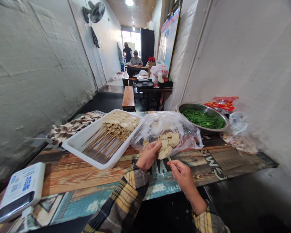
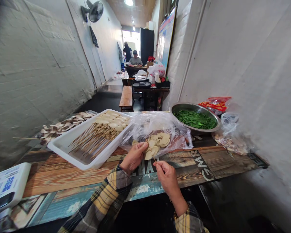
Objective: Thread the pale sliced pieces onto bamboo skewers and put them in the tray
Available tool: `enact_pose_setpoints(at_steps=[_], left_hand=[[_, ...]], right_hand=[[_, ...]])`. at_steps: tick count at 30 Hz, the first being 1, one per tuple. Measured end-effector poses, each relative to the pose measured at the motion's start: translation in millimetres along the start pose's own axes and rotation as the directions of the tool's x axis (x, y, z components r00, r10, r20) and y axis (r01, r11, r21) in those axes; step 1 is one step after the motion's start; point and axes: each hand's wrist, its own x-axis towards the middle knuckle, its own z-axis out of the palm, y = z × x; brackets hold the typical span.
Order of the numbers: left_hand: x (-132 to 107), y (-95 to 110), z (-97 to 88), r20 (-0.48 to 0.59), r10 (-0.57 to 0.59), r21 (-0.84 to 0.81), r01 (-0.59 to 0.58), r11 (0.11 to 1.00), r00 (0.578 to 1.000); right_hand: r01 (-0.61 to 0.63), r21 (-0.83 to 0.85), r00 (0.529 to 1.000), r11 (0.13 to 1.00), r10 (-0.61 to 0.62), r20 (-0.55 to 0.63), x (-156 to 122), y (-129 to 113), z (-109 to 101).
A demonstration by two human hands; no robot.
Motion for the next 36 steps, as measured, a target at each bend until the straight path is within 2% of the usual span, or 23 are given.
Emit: enact_pose_setpoints(at_steps=[5, 9, 15, 22, 27, 36], left_hand=[[-3.9, 5.5, 7.2, 0.073, -0.037, -0.033, 0.04, 0.999, 0.997], [-5.1, 4.9, 15.2, 0.153, 0.055, -0.033, -0.05, 0.998, 0.987], [-0.5, -4.5, 19.4, -0.011, 0.096, -0.019, -0.096, 0.995, 0.995], [0.9, -3.0, 18.3, -0.033, 0.053, -0.041, -0.054, 0.998, 0.998], [1.6, -4.7, 18.0, -0.075, 0.076, -0.012, -0.077, 0.997, 0.994], [0.4, -10.1, 20.4, -0.074, 0.1, 0.014, -0.099, 0.995, 0.992]], right_hand=[[-0.003, 0.053, 1.0, 0.999, 0.005, -0.029, 0.6, -3.0, 1.2], [0.002, 0.029, 0.999, 1.0, -0.001, -0.032, 0.9, -2.8, 2.5], [0.024, -0.014, 1.0, 1.0, -0.025, -0.017, 2.1, 1.4, 3.2], [0.042, -0.103, 0.999, 0.994, -0.044, -0.015, 1.8, -2.6, 3.6], [0.056, -0.125, 0.998, 0.991, -0.057, -0.003, 1.6, -6.9, 3.9], [0.066, -0.15, 0.997, 0.986, -0.072, -0.037, 0.5, -4.3, 1.8]])
